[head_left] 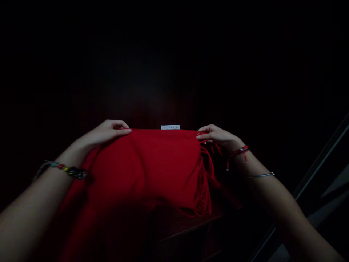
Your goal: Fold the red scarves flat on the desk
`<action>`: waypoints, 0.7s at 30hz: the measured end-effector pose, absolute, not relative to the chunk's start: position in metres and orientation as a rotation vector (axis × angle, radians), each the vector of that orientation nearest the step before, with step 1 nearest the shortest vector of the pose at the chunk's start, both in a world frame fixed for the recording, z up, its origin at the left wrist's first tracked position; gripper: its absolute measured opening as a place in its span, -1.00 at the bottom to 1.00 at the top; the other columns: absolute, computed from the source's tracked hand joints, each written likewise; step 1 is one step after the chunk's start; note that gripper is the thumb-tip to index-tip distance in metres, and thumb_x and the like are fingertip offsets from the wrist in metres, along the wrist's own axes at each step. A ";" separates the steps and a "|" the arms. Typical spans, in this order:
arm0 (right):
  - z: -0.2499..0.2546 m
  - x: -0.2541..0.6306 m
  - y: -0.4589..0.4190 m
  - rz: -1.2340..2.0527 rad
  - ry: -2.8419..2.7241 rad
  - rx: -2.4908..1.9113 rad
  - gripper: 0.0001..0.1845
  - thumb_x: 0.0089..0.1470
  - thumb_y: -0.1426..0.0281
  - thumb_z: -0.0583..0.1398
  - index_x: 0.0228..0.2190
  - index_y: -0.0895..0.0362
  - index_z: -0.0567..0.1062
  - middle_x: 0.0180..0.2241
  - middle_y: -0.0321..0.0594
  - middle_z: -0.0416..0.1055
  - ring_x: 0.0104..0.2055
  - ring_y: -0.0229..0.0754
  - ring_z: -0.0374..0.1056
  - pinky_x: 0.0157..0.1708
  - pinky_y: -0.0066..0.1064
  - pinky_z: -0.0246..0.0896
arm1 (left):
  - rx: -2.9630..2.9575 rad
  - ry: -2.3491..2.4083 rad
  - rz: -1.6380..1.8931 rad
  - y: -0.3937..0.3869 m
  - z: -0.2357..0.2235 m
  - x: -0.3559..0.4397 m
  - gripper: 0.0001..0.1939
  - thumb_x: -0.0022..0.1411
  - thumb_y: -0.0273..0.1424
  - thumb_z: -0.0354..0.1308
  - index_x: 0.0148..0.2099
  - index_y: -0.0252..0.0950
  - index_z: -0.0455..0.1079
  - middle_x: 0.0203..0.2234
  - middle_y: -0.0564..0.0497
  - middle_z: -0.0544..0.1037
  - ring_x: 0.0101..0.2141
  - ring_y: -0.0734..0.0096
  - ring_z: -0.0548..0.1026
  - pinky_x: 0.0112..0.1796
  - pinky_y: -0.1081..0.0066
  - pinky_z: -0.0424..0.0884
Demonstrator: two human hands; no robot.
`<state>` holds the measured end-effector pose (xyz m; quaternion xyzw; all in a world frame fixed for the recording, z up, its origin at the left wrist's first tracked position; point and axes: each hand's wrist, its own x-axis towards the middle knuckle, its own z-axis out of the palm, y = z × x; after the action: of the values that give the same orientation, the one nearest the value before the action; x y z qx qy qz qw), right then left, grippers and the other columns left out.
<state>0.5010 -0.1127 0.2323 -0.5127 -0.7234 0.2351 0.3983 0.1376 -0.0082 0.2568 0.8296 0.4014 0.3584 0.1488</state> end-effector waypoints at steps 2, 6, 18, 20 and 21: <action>0.214 0.509 -0.069 0.636 -1.857 -1.418 -0.70 -0.20 0.24 0.23 -0.50 0.26 0.41 -0.61 -0.31 0.32 -0.64 -0.43 0.16 -0.66 -0.58 0.04 | 2.522 1.229 0.883 0.031 0.243 0.151 -0.71 -0.03 -0.18 0.05 -0.37 -0.31 0.38 -0.47 0.04 0.46 -0.40 0.40 0.39 -0.38 0.47 0.28; 0.160 0.505 0.002 0.438 -1.891 -1.794 -0.77 -0.11 0.30 0.19 -0.49 0.26 0.43 -0.61 -0.28 0.34 -0.60 -0.39 0.22 -0.59 -0.58 0.12 | 2.695 1.620 0.588 0.094 0.184 0.171 -0.77 0.07 -0.28 -0.02 -0.32 -0.27 0.38 -0.39 -0.03 0.47 -0.35 0.34 0.40 -0.35 0.45 0.27; 0.069 0.480 -0.013 0.041 -1.999 -1.829 -0.71 0.00 0.42 0.08 -0.19 0.24 0.37 -0.13 -0.03 0.23 -0.09 -0.15 0.13 -0.08 -0.36 0.01 | 2.795 1.393 0.045 0.039 0.057 0.228 -0.39 0.17 -0.06 -0.20 0.20 -0.24 -0.03 0.19 -0.16 -0.11 0.15 0.04 -0.13 0.02 0.04 -0.03; 0.058 0.469 -0.050 0.159 -2.126 -1.747 -0.63 -0.01 0.35 0.08 -0.13 0.23 0.34 -0.13 -0.05 0.23 -0.07 -0.14 0.13 -0.07 -0.37 0.02 | 2.693 1.362 -0.078 0.030 0.044 0.227 -0.33 0.15 0.01 -0.27 0.22 -0.22 -0.12 0.19 -0.16 -0.15 0.15 0.01 -0.15 0.01 -0.02 -0.05; 0.052 0.463 -0.070 0.209 -2.171 -1.740 -0.55 -0.03 0.29 0.10 -0.08 0.21 0.30 -0.09 -0.04 0.20 -0.02 -0.10 0.09 -0.05 -0.35 0.01 | 2.678 1.368 -0.095 0.027 0.038 0.225 -0.32 0.15 0.02 -0.28 0.23 -0.22 -0.14 0.19 -0.17 -0.15 0.15 0.00 -0.15 0.01 -0.04 -0.06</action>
<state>0.4635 -0.0699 0.0523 -0.6139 -0.7662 0.0736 0.1750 0.2248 0.0269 0.0383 0.8881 0.4536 -0.0315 0.0667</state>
